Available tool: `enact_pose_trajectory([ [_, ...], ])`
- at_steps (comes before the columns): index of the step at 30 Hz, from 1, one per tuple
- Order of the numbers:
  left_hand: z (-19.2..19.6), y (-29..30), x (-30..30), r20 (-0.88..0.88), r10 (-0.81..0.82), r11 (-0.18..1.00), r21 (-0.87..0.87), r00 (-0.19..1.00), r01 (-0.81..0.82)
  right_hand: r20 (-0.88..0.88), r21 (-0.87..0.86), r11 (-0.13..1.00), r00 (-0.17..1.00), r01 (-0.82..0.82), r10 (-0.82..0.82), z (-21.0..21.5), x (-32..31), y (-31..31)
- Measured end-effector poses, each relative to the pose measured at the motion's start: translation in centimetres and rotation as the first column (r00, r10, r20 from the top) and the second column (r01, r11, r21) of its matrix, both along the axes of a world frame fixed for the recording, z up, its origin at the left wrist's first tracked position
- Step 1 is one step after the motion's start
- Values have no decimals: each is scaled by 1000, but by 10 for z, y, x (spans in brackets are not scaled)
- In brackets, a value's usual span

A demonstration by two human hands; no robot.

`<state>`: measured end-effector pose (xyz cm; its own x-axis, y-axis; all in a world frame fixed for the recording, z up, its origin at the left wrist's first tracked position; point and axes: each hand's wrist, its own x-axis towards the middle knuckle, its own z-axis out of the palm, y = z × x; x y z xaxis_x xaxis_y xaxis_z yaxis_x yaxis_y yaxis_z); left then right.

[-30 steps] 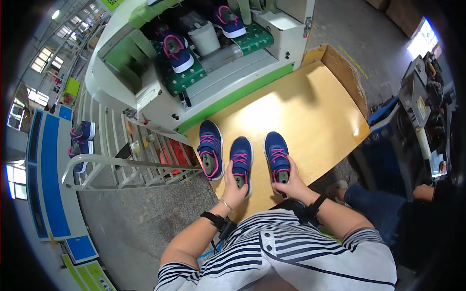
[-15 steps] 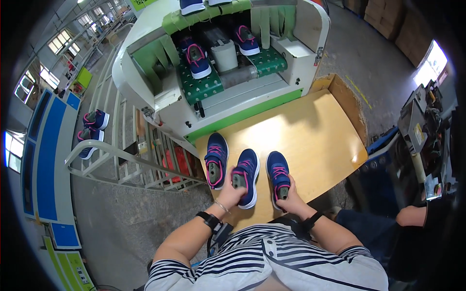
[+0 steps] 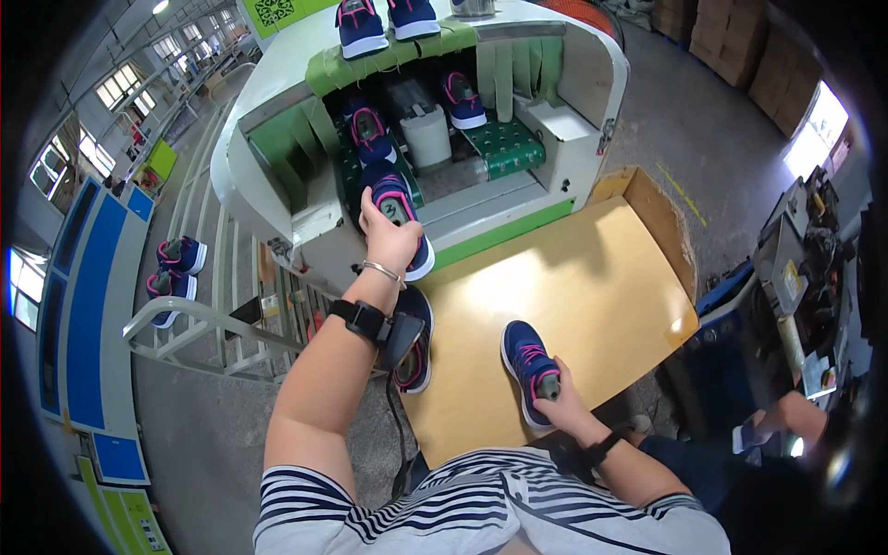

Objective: Moving and organizing shoes onto a conveyor belt system in a factory.

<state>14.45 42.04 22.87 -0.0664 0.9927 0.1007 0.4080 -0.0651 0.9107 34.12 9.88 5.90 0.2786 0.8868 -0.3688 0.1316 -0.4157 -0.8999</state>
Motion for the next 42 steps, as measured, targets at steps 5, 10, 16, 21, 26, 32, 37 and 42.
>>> enact_pose_trajectory([
  [5, 1, 9, -4, 6, -51, 999, 9, 999, 51, -347, 127, 979, 932, 158, -105, 68, 28, 39],
  [10, 22, 27, -15, 83, -81, 993, -73, 993, 87, -138, 550, 819, 985, 165, -106, 159, 34, 148],
  [16, 16, 42, -5, 10, -113, 993, -28, 994, 113, 393, 753, 658, 809, -11, -436, 174, 77, 325],
  [21, -9, 74, -15, 18, -103, 994, 34, 995, 102, 436, 743, 668, 789, -43, -433, 145, 82, 388],
  [26, 6, 92, -29, 55, -144, 989, 48, 988, 141, 386, 849, 527, 721, -34, -575, 138, 78, 350],
  [32, 15, 66, -39, 381, -163, 987, 75, 910, 145, 932, 167, 896, 363, -411, -7, -12, 37, 199],
  [37, -25, -59, -85, -62, -323, 900, 288, 944, 327, 665, 342, 928, 736, -144, -131, -31, 46, 96],
  [42, -190, -113, -151, -187, -234, 971, -88, 954, 221, 114, 478, 828, 914, 294, -390, -58, 43, 135],
])
